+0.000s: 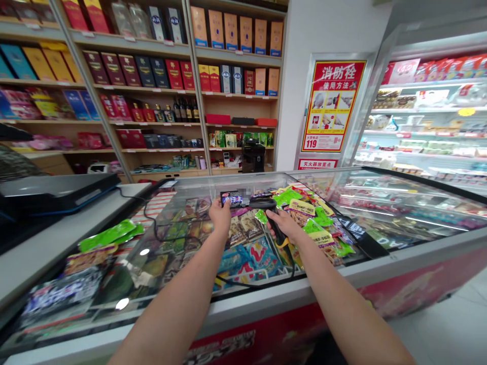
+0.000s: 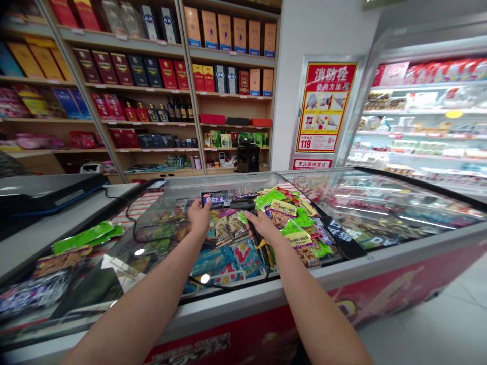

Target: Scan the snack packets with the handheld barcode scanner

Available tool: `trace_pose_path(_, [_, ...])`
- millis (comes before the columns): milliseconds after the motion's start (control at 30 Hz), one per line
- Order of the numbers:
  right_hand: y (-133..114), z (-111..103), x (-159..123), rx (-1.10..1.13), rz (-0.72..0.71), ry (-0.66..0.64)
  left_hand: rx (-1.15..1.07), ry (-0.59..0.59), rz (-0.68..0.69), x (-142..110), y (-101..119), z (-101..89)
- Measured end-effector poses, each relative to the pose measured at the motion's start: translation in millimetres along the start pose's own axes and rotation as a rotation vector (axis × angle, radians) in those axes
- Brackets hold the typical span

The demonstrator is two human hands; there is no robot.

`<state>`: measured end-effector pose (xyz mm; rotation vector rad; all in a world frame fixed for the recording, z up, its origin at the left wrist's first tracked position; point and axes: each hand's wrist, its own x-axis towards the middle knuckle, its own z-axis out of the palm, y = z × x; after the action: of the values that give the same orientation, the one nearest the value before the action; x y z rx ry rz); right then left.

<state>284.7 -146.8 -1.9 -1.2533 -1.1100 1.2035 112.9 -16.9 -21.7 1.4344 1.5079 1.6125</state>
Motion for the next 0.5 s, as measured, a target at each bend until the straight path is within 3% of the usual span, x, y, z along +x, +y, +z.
trace_pose_path(100, [-4.6,11.1,5.2,-0.02,-0.013,-0.029,-0.045,-0.002,0.019,12.0,-2.5,-18.9])
trace_pose_path(200, [-11.9,31.7,11.3,-0.037,-0.024,-0.092,-0.012,0.025,0.048,24.2,-5.5,-54.5])
trace_pose_path(500, [-22.0,139.9,27.0,-0.027,-0.025,-0.354,0.159,0.261,0.045,50.4,-51.6,-202.7])
